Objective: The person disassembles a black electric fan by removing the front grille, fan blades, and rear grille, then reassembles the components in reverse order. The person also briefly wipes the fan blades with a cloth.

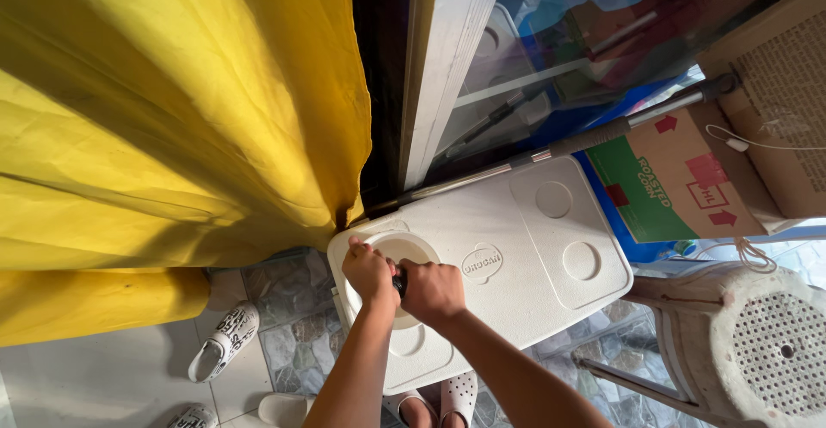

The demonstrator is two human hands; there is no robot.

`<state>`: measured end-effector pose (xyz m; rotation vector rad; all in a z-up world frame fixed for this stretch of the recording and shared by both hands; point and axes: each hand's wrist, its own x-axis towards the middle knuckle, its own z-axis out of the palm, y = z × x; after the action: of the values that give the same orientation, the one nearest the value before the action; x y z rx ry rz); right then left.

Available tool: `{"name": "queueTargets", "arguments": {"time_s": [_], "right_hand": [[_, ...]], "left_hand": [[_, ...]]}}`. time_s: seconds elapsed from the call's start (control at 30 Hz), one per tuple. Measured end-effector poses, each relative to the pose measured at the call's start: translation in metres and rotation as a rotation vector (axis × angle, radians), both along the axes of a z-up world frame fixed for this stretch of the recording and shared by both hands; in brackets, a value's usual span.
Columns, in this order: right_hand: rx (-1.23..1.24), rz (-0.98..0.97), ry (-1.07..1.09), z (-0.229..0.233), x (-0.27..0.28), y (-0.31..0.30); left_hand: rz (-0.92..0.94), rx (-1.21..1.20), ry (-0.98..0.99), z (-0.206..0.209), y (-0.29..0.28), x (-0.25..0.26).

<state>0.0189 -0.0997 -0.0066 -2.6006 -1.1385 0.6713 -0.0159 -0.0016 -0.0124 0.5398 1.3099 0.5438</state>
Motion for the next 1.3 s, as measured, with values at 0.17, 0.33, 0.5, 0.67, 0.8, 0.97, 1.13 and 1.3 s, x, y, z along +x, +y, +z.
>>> {"name": "queueTargets", "arguments": {"time_s": [0.17,0.33,0.5,0.67,0.8,0.97,1.13,1.3], "right_hand": [[-0.040,0.230,-0.107,-0.004,0.009,-0.004],[-0.035,0.315,-0.122,-0.004,0.013,-0.005],[0.075,0.392,-0.184,0.001,0.014,-0.012],[0.125,0.321,-0.221,0.022,0.011,-0.017],[0.118,0.102,0.055,0.050,0.003,-0.019],[0.656,-0.219,0.922,0.071,0.011,-0.020],[0.910,-0.871,1.507,0.062,0.007,-0.029],[0.946,-1.095,1.762,0.057,-0.018,-0.009]], "left_hand": [[0.116,-0.133,0.001,-0.014,0.001,-0.007],[0.103,-0.160,0.010,-0.020,0.003,-0.009],[0.096,-0.238,0.045,-0.024,0.012,-0.008],[0.059,-0.230,0.034,-0.020,0.013,-0.008],[-0.033,-0.156,-0.075,-0.001,0.021,-0.008],[-0.412,-0.065,-0.332,0.041,0.034,-0.008],[-0.566,0.207,-0.409,0.102,0.043,-0.004],[-0.513,-0.134,-0.643,0.150,0.020,-0.011]]}}
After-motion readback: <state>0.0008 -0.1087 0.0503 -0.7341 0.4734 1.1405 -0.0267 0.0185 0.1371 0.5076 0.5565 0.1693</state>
